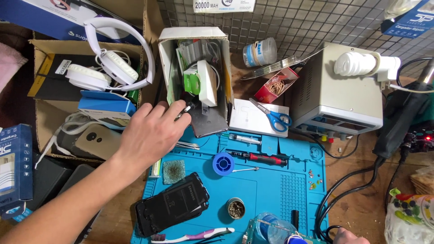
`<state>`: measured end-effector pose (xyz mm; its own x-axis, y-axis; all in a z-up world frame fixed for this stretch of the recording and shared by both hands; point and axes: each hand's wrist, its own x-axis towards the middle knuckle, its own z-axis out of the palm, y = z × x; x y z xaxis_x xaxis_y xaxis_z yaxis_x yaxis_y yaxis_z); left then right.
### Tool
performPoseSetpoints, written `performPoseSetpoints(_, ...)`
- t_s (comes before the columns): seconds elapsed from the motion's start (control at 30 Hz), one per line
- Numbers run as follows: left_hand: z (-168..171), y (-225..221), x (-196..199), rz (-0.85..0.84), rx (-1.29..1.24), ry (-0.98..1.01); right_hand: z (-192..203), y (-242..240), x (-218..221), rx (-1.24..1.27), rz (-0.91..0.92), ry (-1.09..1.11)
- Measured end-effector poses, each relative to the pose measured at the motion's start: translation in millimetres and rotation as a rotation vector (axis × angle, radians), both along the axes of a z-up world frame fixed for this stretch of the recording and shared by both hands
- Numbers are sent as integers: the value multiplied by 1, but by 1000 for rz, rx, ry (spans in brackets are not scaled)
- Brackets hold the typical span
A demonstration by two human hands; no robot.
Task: Applying flux to a mobile phone motherboard and inspecting it with a magnifying glass at a repair station.
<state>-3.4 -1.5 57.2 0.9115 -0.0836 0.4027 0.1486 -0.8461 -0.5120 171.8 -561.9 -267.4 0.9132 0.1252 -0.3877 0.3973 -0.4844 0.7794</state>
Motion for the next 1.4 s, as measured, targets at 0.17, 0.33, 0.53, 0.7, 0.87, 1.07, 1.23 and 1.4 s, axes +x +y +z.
performPoseSetpoints(0.17,-1,2,-1,-4,-3,-4,-11,-5,7,34,-55,13)
performPoseSetpoints(0.33,-4,5,3,0,-42,9,29,13,11,1512,-345,375)
performPoseSetpoints(0.53,-2,15,11,-22,-182,7,144,52,5,2196,277,1172)
performPoseSetpoints(0.7,2,16,12,-33,-154,6,188,79,-18,2308,460,1057)
performPoseSetpoints(0.87,4,17,11,-31,-116,-20,215,100,-38,2456,398,591)
performPoseSetpoints(1.07,3,19,9,48,3,-25,281,123,-33,2052,103,410)
performPoseSetpoints(1.23,-18,28,-2,80,158,-123,323,159,-17,1381,243,315)
performPoseSetpoints(1.4,-13,26,0,107,143,-64,341,214,-12,838,191,539)
